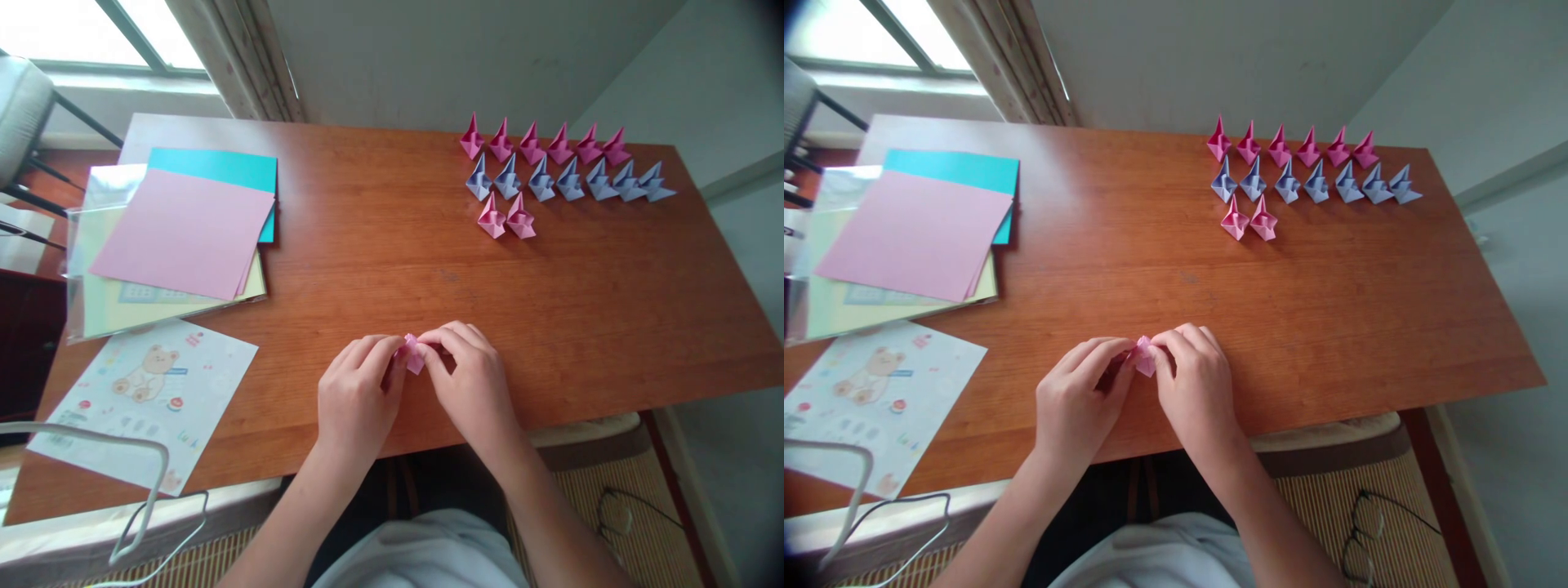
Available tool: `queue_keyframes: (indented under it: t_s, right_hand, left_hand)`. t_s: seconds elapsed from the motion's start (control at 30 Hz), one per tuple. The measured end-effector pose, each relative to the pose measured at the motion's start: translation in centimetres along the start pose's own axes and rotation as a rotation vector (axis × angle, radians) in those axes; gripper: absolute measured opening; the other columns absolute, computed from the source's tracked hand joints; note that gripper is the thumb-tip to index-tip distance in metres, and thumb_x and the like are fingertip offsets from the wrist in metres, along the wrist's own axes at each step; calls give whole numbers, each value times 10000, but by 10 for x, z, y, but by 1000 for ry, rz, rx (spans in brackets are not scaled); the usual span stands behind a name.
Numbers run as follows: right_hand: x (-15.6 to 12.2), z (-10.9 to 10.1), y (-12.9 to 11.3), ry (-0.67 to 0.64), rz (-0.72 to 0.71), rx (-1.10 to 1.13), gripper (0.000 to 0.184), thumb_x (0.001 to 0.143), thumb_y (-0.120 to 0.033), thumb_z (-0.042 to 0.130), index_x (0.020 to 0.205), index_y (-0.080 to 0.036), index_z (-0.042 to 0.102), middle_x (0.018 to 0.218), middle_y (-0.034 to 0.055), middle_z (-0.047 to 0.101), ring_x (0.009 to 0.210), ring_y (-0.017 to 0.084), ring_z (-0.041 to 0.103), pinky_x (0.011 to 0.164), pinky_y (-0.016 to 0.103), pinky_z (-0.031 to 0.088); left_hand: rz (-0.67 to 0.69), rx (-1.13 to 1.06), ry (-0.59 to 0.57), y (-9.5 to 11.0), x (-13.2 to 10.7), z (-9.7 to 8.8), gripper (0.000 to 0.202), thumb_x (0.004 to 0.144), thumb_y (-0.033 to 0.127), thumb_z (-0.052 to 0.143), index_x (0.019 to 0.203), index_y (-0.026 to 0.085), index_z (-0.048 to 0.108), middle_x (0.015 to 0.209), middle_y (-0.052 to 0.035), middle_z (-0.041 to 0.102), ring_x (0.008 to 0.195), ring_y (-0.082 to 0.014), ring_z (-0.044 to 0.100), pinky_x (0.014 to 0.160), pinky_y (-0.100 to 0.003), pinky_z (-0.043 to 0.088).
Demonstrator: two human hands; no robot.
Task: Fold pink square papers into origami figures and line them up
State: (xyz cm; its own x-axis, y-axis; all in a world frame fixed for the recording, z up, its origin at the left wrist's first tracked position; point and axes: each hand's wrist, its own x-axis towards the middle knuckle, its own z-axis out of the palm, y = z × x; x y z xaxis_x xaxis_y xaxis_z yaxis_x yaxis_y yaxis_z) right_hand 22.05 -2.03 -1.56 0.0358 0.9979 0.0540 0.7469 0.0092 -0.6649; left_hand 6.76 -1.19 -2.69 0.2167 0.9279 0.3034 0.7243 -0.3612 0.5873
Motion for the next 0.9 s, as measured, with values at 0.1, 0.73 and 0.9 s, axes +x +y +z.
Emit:
queue_keyframes:
  t_s: [0.1, 0.73, 0.9]
  right_hand:
    - [1, 0, -2, 8, 13, -7, 174, 971, -234, 615, 806, -229, 669, 820, 30, 681, 801, 197, 590, 767, 327, 467]
    - [-12, -5, 20, -33, -193, 10, 119, 984, -190, 592, 935, -228, 694, 913, 42, 660, 888, 192, 582, 838, 329, 502]
    - [-17, -7, 18, -49, -262, -87, 226, 1011, -188, 545, 1126, -259, 726, 942, 50, 677, 883, 188, 590, 836, 333, 516]
  left_hand:
    - [-4, -2, -6, 0, 0, -1, 48, 928, 177, 651, 928, 210, 687, 871, -2, 753, 788, -166, 680, 728, -271, 500]
    - [52, -17, -85, -4, -3, -3, 75, 938, 221, 648, 937, 234, 722, 951, -24, 733, 839, -171, 664, 754, -295, 522]
    - [142, -28, -124, -9, -4, -6, 92, 950, 221, 638, 967, 232, 728, 1016, -38, 736, 891, -179, 671, 792, -308, 541]
